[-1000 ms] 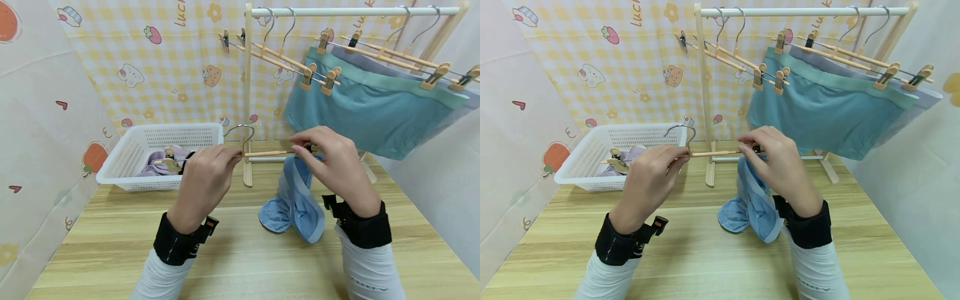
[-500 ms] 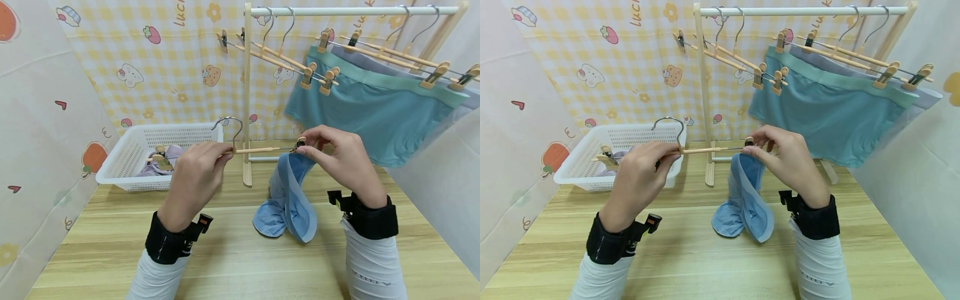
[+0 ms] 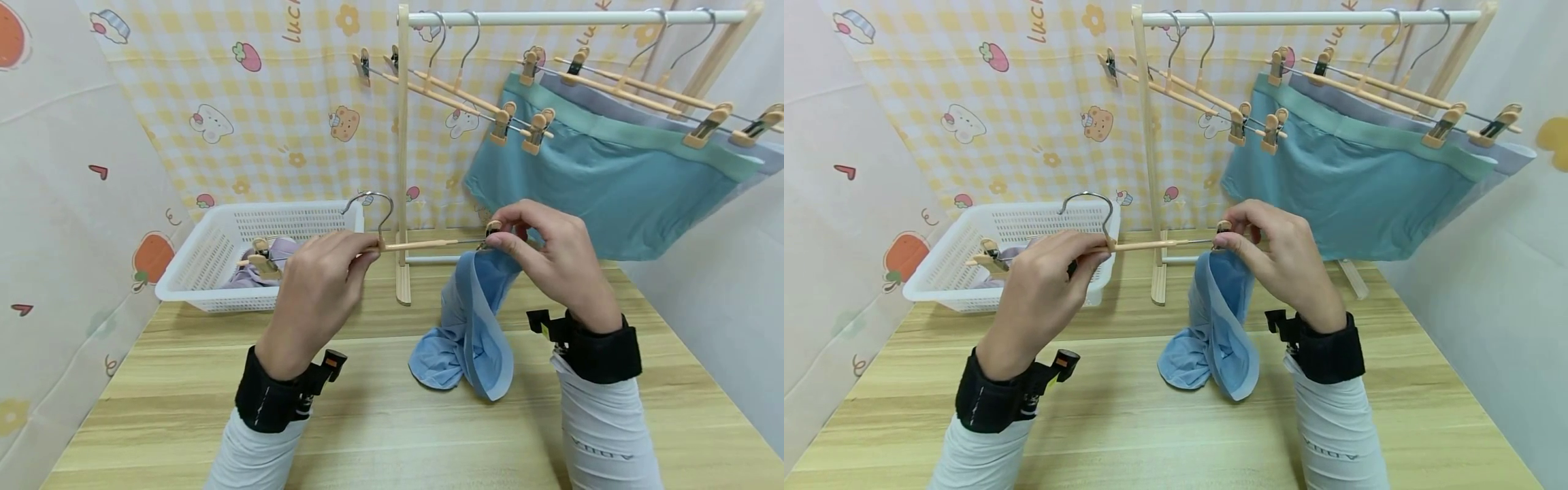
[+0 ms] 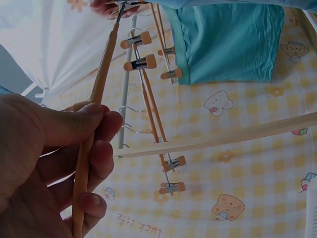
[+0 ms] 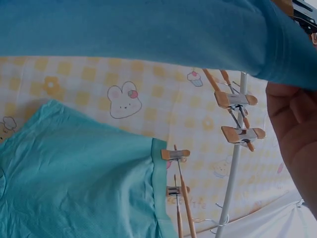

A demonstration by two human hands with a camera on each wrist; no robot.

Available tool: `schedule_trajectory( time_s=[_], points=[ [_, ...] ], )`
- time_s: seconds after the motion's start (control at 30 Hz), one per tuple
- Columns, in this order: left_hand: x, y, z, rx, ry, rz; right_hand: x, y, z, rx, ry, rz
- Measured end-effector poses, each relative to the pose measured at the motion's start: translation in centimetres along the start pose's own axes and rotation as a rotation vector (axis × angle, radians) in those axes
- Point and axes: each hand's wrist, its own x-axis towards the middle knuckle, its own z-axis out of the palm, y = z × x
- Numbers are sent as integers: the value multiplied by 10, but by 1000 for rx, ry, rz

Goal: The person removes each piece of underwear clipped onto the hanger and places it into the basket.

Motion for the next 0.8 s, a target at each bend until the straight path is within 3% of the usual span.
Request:
schedule_trajectory(
  time_s=[0.23,0.8],
  points=[
    [1,3,-1,-17,-13,5,0,-1,-1,23,44,-40],
    [1,2,0,-23,-13,-1,-1,-3,-5,50,7,2]
  ],
)
